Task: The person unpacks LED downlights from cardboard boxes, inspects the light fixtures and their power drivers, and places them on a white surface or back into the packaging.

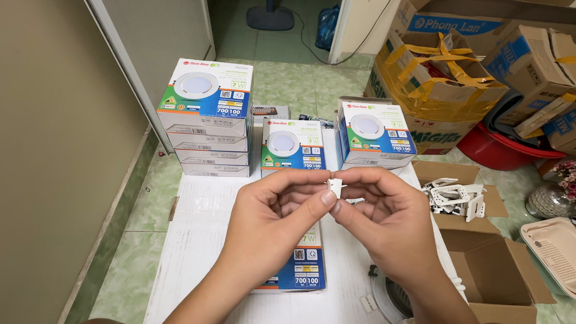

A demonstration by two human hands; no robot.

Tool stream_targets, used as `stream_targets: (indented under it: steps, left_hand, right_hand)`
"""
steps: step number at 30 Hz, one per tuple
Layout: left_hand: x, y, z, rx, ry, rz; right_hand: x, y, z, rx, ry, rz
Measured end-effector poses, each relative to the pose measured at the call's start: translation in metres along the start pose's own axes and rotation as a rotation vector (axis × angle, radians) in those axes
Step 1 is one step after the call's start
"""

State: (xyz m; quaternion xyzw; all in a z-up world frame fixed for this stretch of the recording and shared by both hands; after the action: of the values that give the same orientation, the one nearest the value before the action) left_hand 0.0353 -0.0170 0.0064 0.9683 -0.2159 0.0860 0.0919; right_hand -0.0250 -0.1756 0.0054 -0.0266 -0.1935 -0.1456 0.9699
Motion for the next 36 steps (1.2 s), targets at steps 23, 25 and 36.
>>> stream_targets:
  steps: [23,25,36]
  left_hand:
    - [0.001,-0.001,0.003,-0.068,-0.074,-0.011]
    - [0.000,-0.001,0.004,-0.069,-0.101,-0.012]
    - [0.003,-0.004,0.009,-0.039,-0.007,-0.048]
  right_hand:
    - [-0.001,0.002,-0.001,-0.037,0.007,-0.067]
    - [-0.001,0.001,0.000,-0.029,0.006,-0.061]
    - [-0.002,0.006,0.008,-0.017,-0.003,-0.029]
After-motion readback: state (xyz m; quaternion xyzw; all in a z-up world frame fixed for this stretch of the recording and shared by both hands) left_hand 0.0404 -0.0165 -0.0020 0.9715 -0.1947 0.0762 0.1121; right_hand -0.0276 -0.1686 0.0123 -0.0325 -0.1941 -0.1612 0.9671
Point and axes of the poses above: each hand's wrist, its own x-axis towards the middle knuckle, its own y-axis out of the palm, z = x × y, the point moved 4 cm from there along x, towards the middle knuckle, and after that the axes turned 4 degrees about x, right-handed, at the moved point
